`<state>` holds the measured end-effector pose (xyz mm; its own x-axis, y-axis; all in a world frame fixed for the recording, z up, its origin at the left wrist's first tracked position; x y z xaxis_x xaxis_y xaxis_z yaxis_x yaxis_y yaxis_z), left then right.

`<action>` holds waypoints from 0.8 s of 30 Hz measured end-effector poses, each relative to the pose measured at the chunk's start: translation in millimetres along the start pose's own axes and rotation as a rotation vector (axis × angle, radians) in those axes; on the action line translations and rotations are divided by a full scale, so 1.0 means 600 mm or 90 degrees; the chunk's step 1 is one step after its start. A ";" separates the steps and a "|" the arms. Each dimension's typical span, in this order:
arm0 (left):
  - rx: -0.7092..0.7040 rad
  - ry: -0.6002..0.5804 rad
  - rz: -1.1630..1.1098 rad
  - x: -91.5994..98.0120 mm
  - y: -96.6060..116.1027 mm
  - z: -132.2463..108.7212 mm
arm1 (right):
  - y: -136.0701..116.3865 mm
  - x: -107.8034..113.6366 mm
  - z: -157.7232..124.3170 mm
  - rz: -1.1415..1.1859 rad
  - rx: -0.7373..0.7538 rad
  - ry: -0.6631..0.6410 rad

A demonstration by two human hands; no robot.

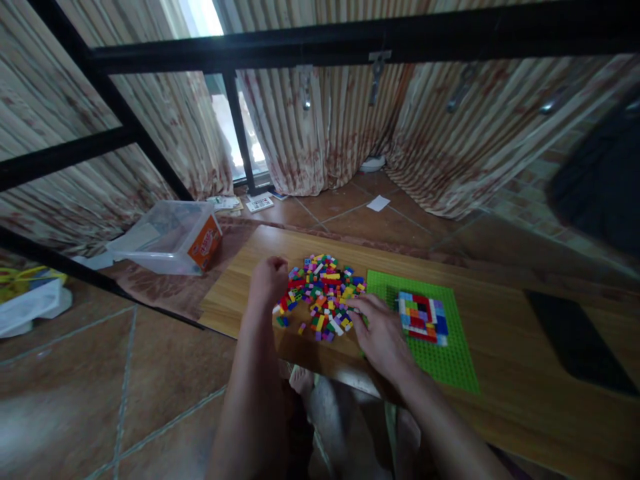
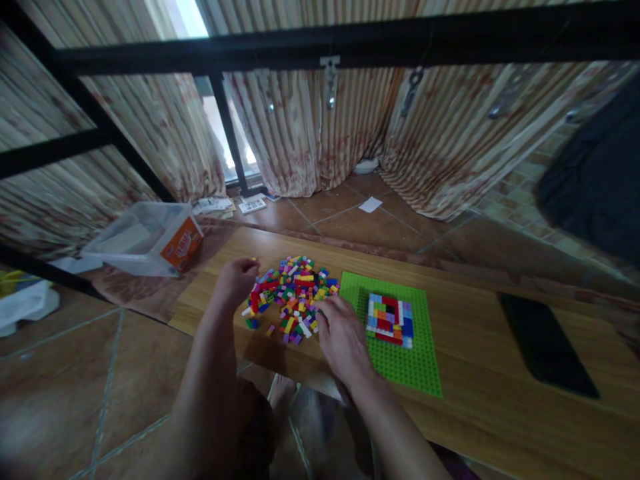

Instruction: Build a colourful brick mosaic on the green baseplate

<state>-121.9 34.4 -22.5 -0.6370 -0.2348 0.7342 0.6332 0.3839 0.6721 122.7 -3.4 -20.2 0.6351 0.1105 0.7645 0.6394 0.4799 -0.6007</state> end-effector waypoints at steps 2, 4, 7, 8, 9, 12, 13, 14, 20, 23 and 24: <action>0.014 -0.006 0.015 0.019 -0.028 0.002 | -0.009 -0.013 0.004 -0.020 0.020 -0.023; 0.008 -0.058 0.032 0.022 -0.044 -0.001 | -0.016 -0.023 0.005 -0.044 0.039 -0.042; -0.008 -0.132 0.043 0.018 -0.054 -0.011 | -0.018 -0.033 0.006 -0.079 0.051 -0.053; -0.012 -0.145 0.039 0.016 -0.056 -0.014 | -0.016 -0.035 0.007 -0.088 0.049 -0.052; -0.017 -0.154 0.032 0.016 -0.056 -0.016 | -0.013 -0.036 0.008 -0.095 0.045 -0.051; -0.032 -0.201 0.021 0.005 -0.051 -0.023 | -0.001 -0.036 0.011 -0.108 0.029 -0.044; -0.041 -0.220 0.023 -0.001 -0.047 -0.025 | 0.004 -0.035 0.013 -0.109 0.022 -0.038; -0.050 -0.235 0.027 -0.006 -0.042 -0.027 | 0.008 -0.033 0.014 -0.111 0.015 -0.030; -0.074 -0.252 0.101 -0.033 -0.023 -0.033 | 0.012 -0.024 0.016 -0.097 -0.008 -0.003; -0.102 -0.253 0.132 -0.043 -0.015 -0.034 | 0.009 -0.023 0.016 -0.083 -0.010 -0.004; -0.119 -0.250 0.132 -0.044 -0.011 -0.034 | 0.009 -0.021 0.016 -0.077 -0.011 -0.001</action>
<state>-100.4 19.5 -44.2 -0.5841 0.1987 0.7870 0.8096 0.2113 0.5476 114.0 5.9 -30.7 0.5527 0.0540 0.8316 0.7183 0.4750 -0.5083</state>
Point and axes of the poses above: each hand's wrist, its own z-axis towards the middle knuckle, its own x-axis out of the back of the hand, y = z × x, the point moved 9 cm from there along z, towards the middle knuckle, and after that the axes turned 5 degrees about -y, right-handed, at the moved point
